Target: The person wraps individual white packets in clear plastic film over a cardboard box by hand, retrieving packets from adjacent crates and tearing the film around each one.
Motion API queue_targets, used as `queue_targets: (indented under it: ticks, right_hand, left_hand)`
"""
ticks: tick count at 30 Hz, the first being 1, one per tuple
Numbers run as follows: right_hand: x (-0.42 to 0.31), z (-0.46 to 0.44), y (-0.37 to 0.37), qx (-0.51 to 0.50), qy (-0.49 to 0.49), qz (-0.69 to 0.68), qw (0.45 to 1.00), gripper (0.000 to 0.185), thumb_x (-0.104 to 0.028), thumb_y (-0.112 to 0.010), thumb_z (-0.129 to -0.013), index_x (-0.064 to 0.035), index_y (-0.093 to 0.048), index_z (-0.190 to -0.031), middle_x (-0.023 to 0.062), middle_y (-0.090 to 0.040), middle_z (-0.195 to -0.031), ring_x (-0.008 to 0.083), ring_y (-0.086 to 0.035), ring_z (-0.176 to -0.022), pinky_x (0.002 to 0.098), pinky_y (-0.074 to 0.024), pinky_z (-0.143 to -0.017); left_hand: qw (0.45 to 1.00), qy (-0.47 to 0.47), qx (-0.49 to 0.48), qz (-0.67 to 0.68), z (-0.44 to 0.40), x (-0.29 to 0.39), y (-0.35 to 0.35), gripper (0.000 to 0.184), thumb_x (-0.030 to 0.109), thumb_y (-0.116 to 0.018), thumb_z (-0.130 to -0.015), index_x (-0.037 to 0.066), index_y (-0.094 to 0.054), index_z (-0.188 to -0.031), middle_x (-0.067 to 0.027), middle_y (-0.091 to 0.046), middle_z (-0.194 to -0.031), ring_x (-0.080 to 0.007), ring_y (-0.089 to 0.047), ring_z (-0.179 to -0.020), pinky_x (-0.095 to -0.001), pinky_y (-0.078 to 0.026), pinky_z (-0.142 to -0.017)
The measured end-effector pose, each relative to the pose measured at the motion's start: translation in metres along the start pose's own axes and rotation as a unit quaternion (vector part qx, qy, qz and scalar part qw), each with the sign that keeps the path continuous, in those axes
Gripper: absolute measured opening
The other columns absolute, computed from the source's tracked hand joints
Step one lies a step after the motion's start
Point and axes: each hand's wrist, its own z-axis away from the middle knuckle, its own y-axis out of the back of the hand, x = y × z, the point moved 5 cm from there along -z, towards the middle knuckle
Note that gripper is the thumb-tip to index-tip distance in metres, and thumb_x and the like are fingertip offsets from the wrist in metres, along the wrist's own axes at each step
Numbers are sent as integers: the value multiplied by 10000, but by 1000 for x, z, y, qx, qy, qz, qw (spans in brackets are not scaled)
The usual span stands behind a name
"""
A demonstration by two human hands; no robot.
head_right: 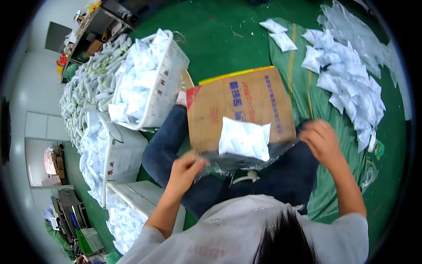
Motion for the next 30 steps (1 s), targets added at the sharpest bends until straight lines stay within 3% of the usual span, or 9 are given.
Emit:
queue_targets:
  ticks: [3, 5, 11, 14, 16, 21, 24, 27, 30]
  right_hand:
    - [-14, -81, -60, -32, 42, -72, 996, 108, -121, -669, -821, -46, -622, -882, 117, -630, -1077, 337, -579, -1038, 414, -472, -880]
    - [21, -107, -153, -76, -15, -277, 958, 106, -138, -612, -896, -33, -613, -907, 112, -612, -960, 326, -588, -947, 386, -478, -835]
    - [79, -104, -251, -82, -238, -362, 898, 209, -88, -743, -788, -44, -675, -981, 103, -671, -870, 254, -655, -791, 352, -521, -724]
    - [67, -98, -236, -80, -281, -276, 916, 235, -69, -744, -781, -47, -690, -1009, 108, -696, -852, 259, -674, -768, 350, -532, -721]
    - [59, -108, -204, -121, -325, -133, 928, 280, -97, -742, -794, -59, -695, -1068, 121, -718, -907, 260, -697, -836, 370, -540, -766]
    - [33, -98, -111, 125, -318, -259, 903, 245, -60, -680, -838, -27, -681, -1081, 153, -710, -989, 341, -685, -926, 382, -539, -800]
    - [-6, -100, -98, 130, -144, -119, 974, 243, -18, -676, -819, -13, -677, -1062, 155, -701, -993, 342, -679, -907, 395, -543, -795]
    - [-59, -107, -122, -47, 54, -135, 988, 476, -36, -717, -739, -44, -616, -1204, 153, -619, -1236, 321, -604, -1127, 436, -476, -971]
    - [-55, -102, -156, -135, 68, 46, 987, 555, -83, -634, -813, -89, -515, -1355, 176, -497, -1408, 322, -486, -1310, 473, -402, -1074]
  left_hand:
    - [984, -142, -13, 110, -73, 32, -48, 205, 159, -599, -967, 31, -731, -1057, -122, -607, -1186, -259, -559, -1183, -335, -424, -1004]
    - [951, -283, -51, -113, -131, -1, -86, 289, 208, -633, -944, 36, -688, -1170, -157, -580, -1261, -314, -459, -1325, -411, -348, -1107]
    - [749, -398, -75, -524, -149, 19, -86, 595, 274, -754, -788, 28, -545, -1288, -106, -598, -1270, -321, -532, -1241, -464, -409, -1046]
    - [762, -393, -117, -501, -173, -8, -99, 594, 252, -816, -684, 51, -557, -1179, -97, -641, -1130, -326, -618, -1093, -445, -500, -896]
    - [803, -359, -177, -441, -185, 7, -94, 543, 239, -823, -671, 61, -568, -1116, -115, -652, -1058, -343, -646, -995, -440, -518, -797]
    - [792, -294, -353, -402, -186, 16, -77, 477, 472, -730, -787, 60, -666, -1019, -174, -683, -992, -381, -663, -888, -452, -524, -764]
    - [877, -49, -411, -244, -236, -53, -80, 654, 623, -614, -873, 29, -670, -1142, -157, -708, -1064, -282, -682, -954, -410, -526, -825]
    - [905, 186, -368, 100, -255, -103, -84, 699, 629, -503, -946, 41, -604, -1309, -146, -665, -1225, -245, -666, -1041, -390, -538, -863]
    - [894, 215, -383, 87, -259, -106, -80, 721, 644, -397, -970, 62, -544, -1369, -147, -650, -1246, -257, -668, -1041, -437, -577, -800]
